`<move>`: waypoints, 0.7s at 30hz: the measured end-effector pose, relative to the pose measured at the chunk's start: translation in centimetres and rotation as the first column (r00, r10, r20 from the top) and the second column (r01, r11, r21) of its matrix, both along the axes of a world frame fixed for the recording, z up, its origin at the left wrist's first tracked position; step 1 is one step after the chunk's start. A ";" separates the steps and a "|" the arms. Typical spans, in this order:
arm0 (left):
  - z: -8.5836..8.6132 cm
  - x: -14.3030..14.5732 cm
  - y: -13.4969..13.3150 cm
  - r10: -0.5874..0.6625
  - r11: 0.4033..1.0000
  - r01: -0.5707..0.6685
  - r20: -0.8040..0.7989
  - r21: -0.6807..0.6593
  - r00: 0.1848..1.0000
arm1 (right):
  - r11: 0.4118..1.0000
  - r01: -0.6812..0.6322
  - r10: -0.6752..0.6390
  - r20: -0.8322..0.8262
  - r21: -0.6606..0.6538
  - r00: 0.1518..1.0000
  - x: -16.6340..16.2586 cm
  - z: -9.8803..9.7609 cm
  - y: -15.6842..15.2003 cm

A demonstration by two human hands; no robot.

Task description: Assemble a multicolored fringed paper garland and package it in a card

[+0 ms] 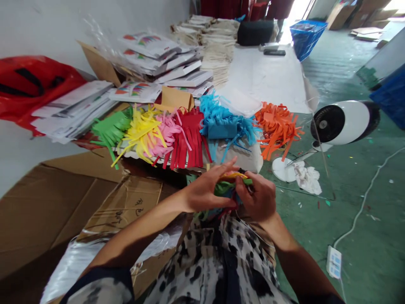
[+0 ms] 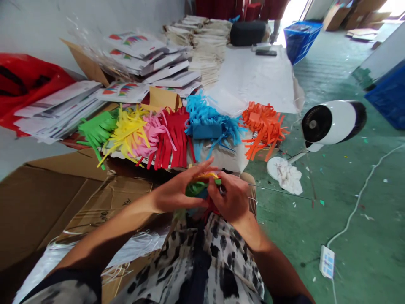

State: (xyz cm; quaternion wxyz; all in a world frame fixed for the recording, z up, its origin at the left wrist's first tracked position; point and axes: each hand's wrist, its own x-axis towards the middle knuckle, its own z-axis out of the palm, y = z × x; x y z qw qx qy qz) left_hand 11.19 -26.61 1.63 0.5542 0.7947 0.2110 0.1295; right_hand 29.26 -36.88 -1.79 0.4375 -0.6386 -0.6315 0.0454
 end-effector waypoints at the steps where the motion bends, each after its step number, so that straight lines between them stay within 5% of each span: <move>1: 0.8 -0.9 0.7 -0.002 0.997 0.003 0.003 -0.071 1.000 | 1.000 -0.001 0.001 0.028 -0.006 1.000 0.6 0.1 0.0; 3: 2.5 -2.7 2.0 0.053 0.996 -0.058 -0.076 -0.064 0.996 | 0.998 -0.056 0.059 0.090 -0.036 0.994 1.3 0.5 -0.1; 5: 4.0 -3.8 3.0 0.116 0.983 -0.095 -0.131 0.156 0.984 | 0.978 -0.197 0.206 0.143 -0.069 0.968 1.4 1.0 -0.3; 8: 4.2 -3.2 3.1 -0.041 0.950 0.072 -0.107 0.304 0.993 | 0.898 -0.431 0.439 0.145 -0.083 0.887 0.6 1.9 -0.5; 11: 1.7 -1.5 1.8 -0.347 0.932 0.351 -0.054 0.090 0.936 | 0.834 -0.552 0.549 0.088 0.005 0.831 0.0 2.6 -0.8; 13: -0.4 -0.8 0.6 -0.387 0.916 0.383 -0.010 -0.121 0.922 | 0.829 -0.554 0.551 0.061 0.071 0.832 0.1 2.7 -1.0; 17: -3.1 -0.9 -1.7 -0.154 0.850 0.156 0.046 -0.503 0.987 | 0.858 -0.502 0.504 0.016 0.108 0.864 0.6 2.2 -1.2; 21: -3.9 -1.6 -3.2 0.044 0.787 -0.073 -0.063 -0.613 0.997 | 0.895 -0.441 0.446 -0.102 0.067 0.889 0.8 1.7 -0.8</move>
